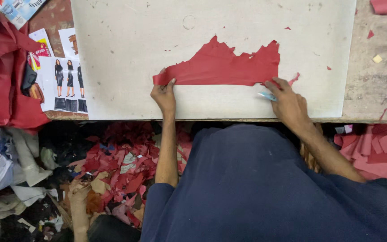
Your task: The person cuts red fabric pieces on a worktable using a utility knife. They repeatedly position and smooth the fabric, trace around a printed template, and cut along the marked lines, then set the cut pieces aside.
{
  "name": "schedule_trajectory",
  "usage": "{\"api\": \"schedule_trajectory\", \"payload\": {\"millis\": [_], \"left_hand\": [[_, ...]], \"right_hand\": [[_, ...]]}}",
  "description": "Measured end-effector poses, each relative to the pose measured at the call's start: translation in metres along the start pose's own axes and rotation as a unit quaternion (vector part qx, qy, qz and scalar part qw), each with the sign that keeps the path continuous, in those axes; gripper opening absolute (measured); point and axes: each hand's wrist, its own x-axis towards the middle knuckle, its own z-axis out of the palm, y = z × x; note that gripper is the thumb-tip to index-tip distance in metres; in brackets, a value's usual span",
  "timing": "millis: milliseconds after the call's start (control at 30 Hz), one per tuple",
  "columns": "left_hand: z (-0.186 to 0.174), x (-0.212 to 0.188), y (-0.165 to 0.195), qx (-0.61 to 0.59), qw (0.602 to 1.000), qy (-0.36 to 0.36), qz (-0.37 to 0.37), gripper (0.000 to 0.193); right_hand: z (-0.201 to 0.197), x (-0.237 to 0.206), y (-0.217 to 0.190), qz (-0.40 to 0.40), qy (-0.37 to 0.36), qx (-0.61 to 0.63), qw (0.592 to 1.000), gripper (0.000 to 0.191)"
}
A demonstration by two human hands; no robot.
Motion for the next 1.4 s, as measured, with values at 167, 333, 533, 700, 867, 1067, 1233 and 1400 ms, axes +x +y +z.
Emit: {"api": "schedule_trajectory", "payload": {"millis": [167, 333, 533, 700, 867, 1067, 1233, 1400], "left_hand": [[-0.023, 0.008, 0.003, 0.12, 0.99, -0.009, 0.076, 0.013], [-0.038, 0.022, 0.028, 0.179, 0.982, 0.019, 0.051, 0.014], [-0.047, 0.035, 0.045, 0.235, 0.971, 0.023, 0.025, 0.029], [-0.05, 0.033, 0.042, 0.41, 0.904, 0.038, 0.112, 0.062], [-0.003, 0.001, 0.028, 0.457, 0.789, -0.226, 0.344, 0.068], [0.069, -0.027, 0.027, 0.422, 0.792, -0.333, 0.291, 0.115], [0.088, -0.033, 0.029, 0.425, 0.783, -0.339, 0.303, 0.129], [0.112, -0.051, 0.033, 0.42, 0.765, -0.389, 0.294, 0.141]], "right_hand": [[-0.005, -0.003, -0.004, 0.092, 0.116, 0.032, 0.988, 0.034], [0.019, -0.004, -0.036, 0.176, 0.159, 0.085, 0.968, 0.031], [0.034, -0.032, -0.077, 0.196, 0.194, 0.026, 0.961, 0.02], [0.02, -0.058, -0.078, 0.238, 0.258, -0.122, 0.929, 0.028], [0.013, -0.047, -0.041, 0.296, 0.202, -0.07, 0.931, 0.016], [0.048, 0.017, -0.039, 0.228, 0.241, 0.077, 0.94, 0.042], [0.045, 0.048, -0.028, 0.243, 0.129, 0.024, 0.961, 0.03], [0.013, 0.057, -0.017, 0.167, 0.167, -0.055, 0.97, 0.022]]}}
